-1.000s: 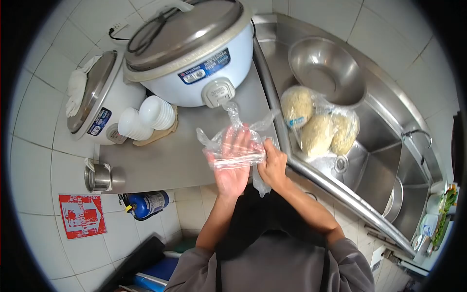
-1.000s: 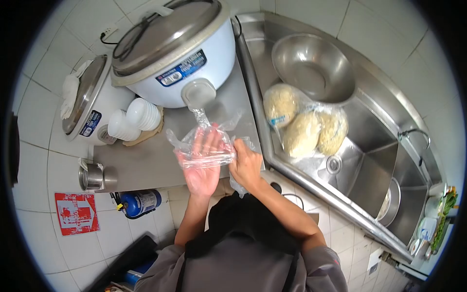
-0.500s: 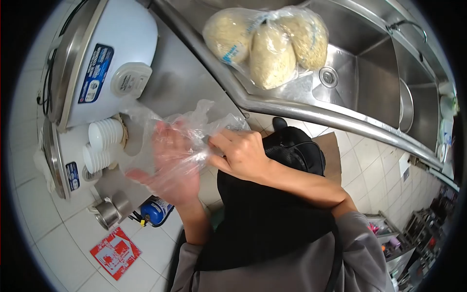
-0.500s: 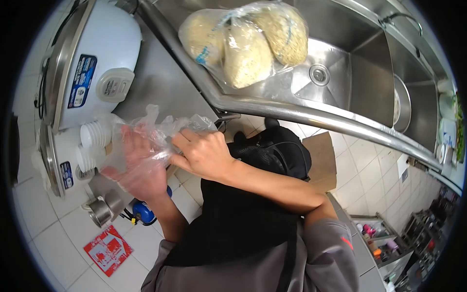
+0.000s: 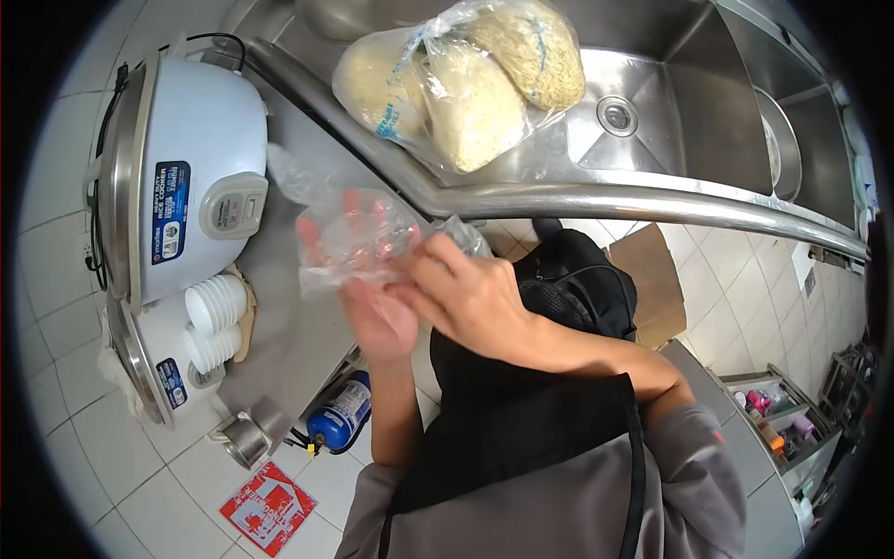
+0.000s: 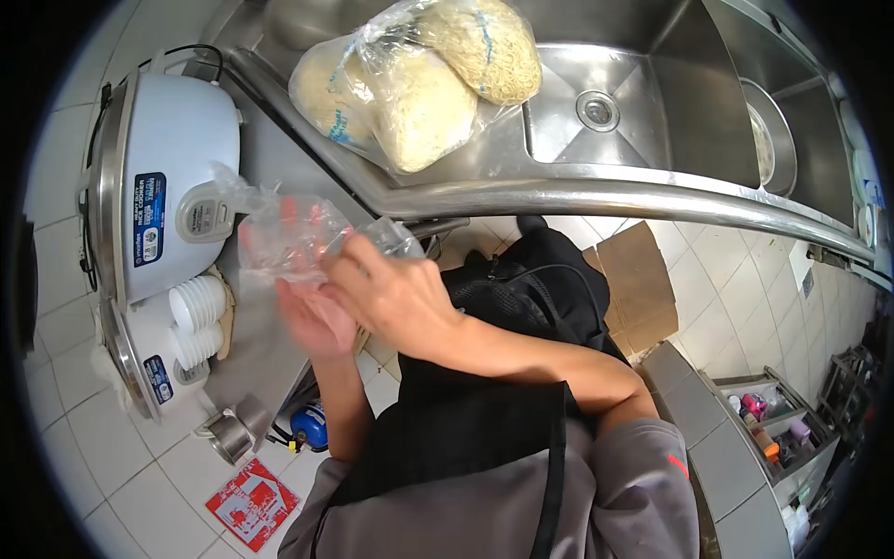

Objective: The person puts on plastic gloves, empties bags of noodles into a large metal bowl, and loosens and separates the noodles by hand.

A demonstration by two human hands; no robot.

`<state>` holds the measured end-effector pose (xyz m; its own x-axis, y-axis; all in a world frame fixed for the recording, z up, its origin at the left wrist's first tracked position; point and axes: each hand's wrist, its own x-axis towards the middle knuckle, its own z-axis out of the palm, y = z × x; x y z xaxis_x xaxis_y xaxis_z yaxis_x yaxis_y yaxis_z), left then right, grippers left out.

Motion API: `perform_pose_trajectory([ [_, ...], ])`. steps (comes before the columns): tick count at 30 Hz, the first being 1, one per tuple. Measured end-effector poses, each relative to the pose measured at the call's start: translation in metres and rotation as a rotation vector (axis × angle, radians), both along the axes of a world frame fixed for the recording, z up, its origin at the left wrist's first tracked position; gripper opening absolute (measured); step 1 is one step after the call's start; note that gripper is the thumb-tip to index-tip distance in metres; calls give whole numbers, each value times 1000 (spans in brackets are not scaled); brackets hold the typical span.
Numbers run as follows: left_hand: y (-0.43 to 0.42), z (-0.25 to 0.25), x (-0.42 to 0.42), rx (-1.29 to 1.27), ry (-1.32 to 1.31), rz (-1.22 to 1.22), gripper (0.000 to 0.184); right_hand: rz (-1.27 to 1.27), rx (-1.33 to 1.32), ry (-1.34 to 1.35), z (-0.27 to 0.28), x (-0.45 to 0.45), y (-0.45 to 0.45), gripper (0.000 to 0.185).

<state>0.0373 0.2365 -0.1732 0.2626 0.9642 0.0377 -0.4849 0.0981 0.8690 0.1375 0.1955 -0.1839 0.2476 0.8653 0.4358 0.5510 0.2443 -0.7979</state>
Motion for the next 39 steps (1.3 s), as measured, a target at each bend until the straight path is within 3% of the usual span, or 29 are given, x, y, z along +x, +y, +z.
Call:
perform_pose_trajectory([
  [6, 18, -9, -20, -150, -420, -174, 65, 78, 94, 27, -10, -7, 16, 11],
  [9, 21, -10, -18, 81, 99, -4, 65, 184, 64, 3, -3, -11, 13, 10],
  [15, 38, -2, -29, 90, 15, -14, 75, 311, -10, -71, 17, -12, 8, 8],
  [18, 48, 1, -40, -181, -406, 86, 78, 380, -4, -110, 26, -14, 9, 9],
  [21, 57, 7, -52, 8, -449, -298, 65, 376, 19, -156, 37, -16, 11, 11],
  [24, 37, 22, -36, 29, -99, 92, 58, 306, 55, -197, 43, -20, 14, 13],
  [27, 23, 7, -43, 374, 697, 133, 54, 267, 62, -269, 40, -21, 22, 15],
  [29, 15, -6, -55, 352, 935, -51, 58, 304, 54, -332, 47, -25, 21, 16],
  [34, 30, -18, -68, 364, 945, -269, 66, 553, 115, -457, 47, -43, 15, 17],
  [37, 40, -18, -69, 376, 811, -188, 72, 477, 134, -351, 50, -32, 14, 15],
  [39, 46, -10, -64, 314, 558, -93, 75, 315, 168, -243, 54, -14, 5, 21],
])
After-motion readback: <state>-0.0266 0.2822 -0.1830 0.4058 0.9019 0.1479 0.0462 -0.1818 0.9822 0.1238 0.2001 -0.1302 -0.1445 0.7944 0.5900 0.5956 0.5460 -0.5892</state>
